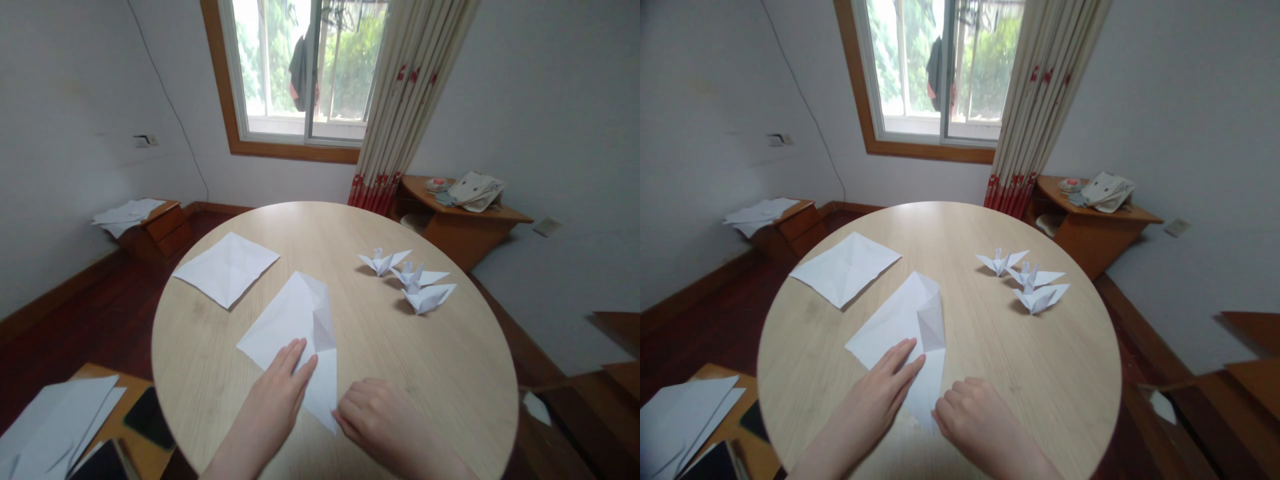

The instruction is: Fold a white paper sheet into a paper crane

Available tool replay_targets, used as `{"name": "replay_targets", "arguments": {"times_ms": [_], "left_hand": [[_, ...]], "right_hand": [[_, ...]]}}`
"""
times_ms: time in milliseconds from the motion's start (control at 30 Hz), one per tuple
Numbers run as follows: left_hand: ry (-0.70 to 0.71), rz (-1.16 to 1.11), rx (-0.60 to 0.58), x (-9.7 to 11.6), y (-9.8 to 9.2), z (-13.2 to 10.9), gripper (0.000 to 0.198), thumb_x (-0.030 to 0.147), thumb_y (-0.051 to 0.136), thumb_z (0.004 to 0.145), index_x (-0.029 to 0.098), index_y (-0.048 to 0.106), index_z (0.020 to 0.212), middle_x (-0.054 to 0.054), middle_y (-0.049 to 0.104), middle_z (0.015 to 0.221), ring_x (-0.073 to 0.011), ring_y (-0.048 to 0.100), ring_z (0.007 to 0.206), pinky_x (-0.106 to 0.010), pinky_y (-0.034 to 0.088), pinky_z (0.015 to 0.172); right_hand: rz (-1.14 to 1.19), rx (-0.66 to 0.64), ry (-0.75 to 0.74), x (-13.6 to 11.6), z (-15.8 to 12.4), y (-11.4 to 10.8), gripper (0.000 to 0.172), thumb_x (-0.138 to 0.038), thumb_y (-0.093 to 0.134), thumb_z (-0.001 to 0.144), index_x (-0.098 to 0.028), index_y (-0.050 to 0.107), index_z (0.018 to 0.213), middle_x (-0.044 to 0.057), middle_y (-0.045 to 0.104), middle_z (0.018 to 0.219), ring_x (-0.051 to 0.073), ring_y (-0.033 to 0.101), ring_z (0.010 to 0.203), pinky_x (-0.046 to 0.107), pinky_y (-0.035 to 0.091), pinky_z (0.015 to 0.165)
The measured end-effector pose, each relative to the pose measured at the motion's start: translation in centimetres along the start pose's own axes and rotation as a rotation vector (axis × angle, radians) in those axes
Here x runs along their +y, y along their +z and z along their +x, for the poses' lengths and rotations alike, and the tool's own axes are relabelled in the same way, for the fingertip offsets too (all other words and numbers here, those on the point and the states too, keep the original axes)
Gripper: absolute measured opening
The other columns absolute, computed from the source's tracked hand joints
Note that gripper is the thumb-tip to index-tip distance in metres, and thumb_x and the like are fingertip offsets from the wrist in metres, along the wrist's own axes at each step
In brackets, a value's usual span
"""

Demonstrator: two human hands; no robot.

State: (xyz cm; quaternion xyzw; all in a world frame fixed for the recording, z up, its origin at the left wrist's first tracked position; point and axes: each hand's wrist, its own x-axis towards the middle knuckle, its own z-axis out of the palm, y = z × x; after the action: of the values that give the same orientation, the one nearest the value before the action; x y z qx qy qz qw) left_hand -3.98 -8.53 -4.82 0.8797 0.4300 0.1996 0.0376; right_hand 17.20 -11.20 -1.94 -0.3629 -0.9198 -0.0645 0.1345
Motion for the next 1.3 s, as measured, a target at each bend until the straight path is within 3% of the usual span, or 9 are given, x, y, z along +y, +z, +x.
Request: {"name": "replay_targets", "arguments": {"times_ms": [300, 933, 1300], "left_hand": [[0.004, 0.002, -0.003, 0.0, 0.1, 0.0, 0.044, 0.005, 0.049, 0.088, 0.021, 0.055, 0.128, -0.014, 0.050, 0.140, -0.0279, 0.049, 0.128, -0.047, 0.048, 0.101], [0.003, 0.005, -0.009, -0.1, 0.2, 0.0, 0.046, 0.004, 0.049, 0.087, 0.022, 0.055, 0.129, -0.014, 0.050, 0.141, -0.0289, 0.049, 0.129, -0.048, 0.049, 0.100], [0.001, -0.014, -0.013, -0.2, 0.2, -0.1, 0.043, 0.006, 0.046, 0.090, 0.022, 0.055, 0.129, -0.014, 0.049, 0.142, -0.0295, 0.048, 0.130, -0.048, 0.048, 0.102]], "right_hand": [[0.045, -0.061, 0.054, -0.4, -0.2, -0.2, 0.019, -0.014, 0.060, 0.085, -0.021, 0.054, 0.068, -0.003, 0.064, 0.063, 0.015, 0.058, 0.056, 0.029, 0.032, 0.055], [0.127, -0.009, 0.106, -1.3, -1.1, 0.2, 0.020, -0.013, 0.066, 0.080, -0.021, 0.051, 0.068, -0.005, 0.061, 0.063, 0.014, 0.056, 0.056, 0.027, 0.033, 0.054], [0.135, -0.059, 0.142, -1.3, -1.2, 0.1, 0.020, -0.015, 0.066, 0.081, -0.022, 0.051, 0.069, -0.005, 0.062, 0.065, 0.015, 0.058, 0.057, 0.026, 0.035, 0.054]]}}
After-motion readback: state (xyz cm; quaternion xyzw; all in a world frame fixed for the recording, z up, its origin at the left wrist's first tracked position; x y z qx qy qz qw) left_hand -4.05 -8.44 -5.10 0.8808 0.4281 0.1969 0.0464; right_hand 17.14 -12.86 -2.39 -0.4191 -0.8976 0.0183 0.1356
